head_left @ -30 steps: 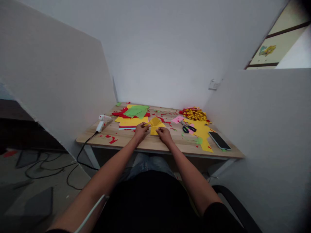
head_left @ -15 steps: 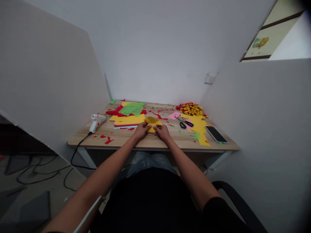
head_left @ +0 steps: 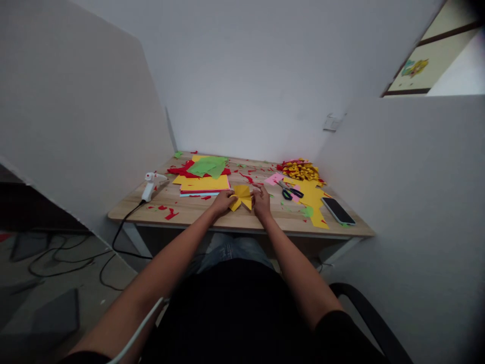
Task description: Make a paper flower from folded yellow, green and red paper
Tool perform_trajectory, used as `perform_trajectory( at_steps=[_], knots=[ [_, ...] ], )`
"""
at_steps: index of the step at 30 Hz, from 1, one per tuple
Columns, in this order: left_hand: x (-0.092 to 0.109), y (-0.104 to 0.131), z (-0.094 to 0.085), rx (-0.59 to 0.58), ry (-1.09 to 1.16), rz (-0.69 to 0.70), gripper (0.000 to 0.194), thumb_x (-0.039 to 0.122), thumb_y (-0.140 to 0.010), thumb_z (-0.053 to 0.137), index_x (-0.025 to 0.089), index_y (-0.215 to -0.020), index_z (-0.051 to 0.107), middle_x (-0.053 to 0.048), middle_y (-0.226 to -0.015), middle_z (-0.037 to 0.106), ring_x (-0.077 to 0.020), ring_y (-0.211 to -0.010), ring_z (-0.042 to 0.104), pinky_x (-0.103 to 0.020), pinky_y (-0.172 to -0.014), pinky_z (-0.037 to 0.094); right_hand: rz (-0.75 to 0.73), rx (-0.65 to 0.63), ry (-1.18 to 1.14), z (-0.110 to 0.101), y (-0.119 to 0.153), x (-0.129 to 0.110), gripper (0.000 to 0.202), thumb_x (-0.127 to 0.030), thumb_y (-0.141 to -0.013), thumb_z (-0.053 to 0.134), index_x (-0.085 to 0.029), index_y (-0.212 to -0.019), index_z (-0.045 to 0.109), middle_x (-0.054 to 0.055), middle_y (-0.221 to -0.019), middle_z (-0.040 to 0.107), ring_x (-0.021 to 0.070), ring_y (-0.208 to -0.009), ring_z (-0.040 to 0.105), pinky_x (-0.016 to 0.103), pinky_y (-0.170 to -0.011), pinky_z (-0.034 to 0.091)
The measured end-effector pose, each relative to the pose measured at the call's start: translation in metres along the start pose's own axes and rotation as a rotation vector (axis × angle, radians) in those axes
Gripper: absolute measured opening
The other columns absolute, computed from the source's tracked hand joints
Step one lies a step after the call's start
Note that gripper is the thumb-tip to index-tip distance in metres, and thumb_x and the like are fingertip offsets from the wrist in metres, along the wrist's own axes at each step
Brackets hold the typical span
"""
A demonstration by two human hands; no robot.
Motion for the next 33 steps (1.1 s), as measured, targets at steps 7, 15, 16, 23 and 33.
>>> perform_trajectory(
  at_steps=[7,15,16,23,33],
  knots=[
    [0.011,-0.005,-0.008,-0.028,-0.082,0.050,0.038,0.036,-0.094,0.063,0.016,-0.126,0.060,-0.010,-0.127,0.062,-0.0243,-0.107,0.064,-0.044,-0.088,0.057,-0.122,-0.012,0.209,-0.001,0.009,-0.020,0.032,-0.028,-0.085,0.061,-0.022,-0.116,0.067,0.002,-0.087,0.067,0.0183,-0.077,0.061,0.030,-0.069,0.050],
    [0.025,0.005,-0.023,0.124,-0.239,0.226,0.037,0.036,-0.095,0.061,0.016,-0.126,0.059,-0.011,-0.124,0.062,-0.0231,-0.106,0.064,-0.044,-0.089,0.057,-0.182,-0.111,0.340,0.008,0.013,-0.026,0.028,-0.033,-0.094,0.065,-0.018,-0.117,0.064,0.007,-0.114,0.067,0.0219,-0.101,0.064,0.042,-0.087,0.054],
    [0.028,0.008,-0.023,0.141,-0.289,0.256,0.036,0.036,-0.095,0.061,0.016,-0.125,0.059,-0.011,-0.124,0.062,-0.0232,-0.106,0.064,-0.045,-0.090,0.056,-0.184,-0.125,0.348,0.009,0.012,-0.025,0.030,-0.033,-0.093,0.066,-0.018,-0.119,0.064,0.007,-0.115,0.066,0.0218,-0.100,0.064,0.042,-0.087,0.054],
    [0.059,0.030,0.000,0.201,-0.665,0.448,0.025,0.032,-0.095,0.060,0.016,-0.113,0.065,-0.011,-0.118,0.065,-0.0263,-0.114,0.059,-0.051,-0.103,0.043,-0.120,-0.154,0.378,0.011,0.009,-0.013,0.031,-0.036,-0.098,0.061,-0.017,-0.122,0.061,0.006,-0.106,0.067,0.0169,-0.083,0.067,0.036,-0.076,0.058],
    [0.067,0.031,0.015,0.258,-0.856,0.488,0.017,0.025,-0.091,0.057,0.017,-0.100,0.069,-0.012,-0.106,0.070,-0.0303,-0.116,0.055,-0.054,-0.110,0.026,-0.036,-0.200,0.435,0.009,0.002,0.010,0.030,-0.034,-0.097,0.062,-0.017,-0.122,0.062,0.009,-0.123,0.065,0.0220,-0.102,0.066,0.043,-0.087,0.057]
  ],
)
Point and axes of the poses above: each hand's wrist, its own y-axis away from the middle knuckle, its own z-axis out of the palm, x = y × z, the point moved 8 cm from there along -y, towards the middle knuckle
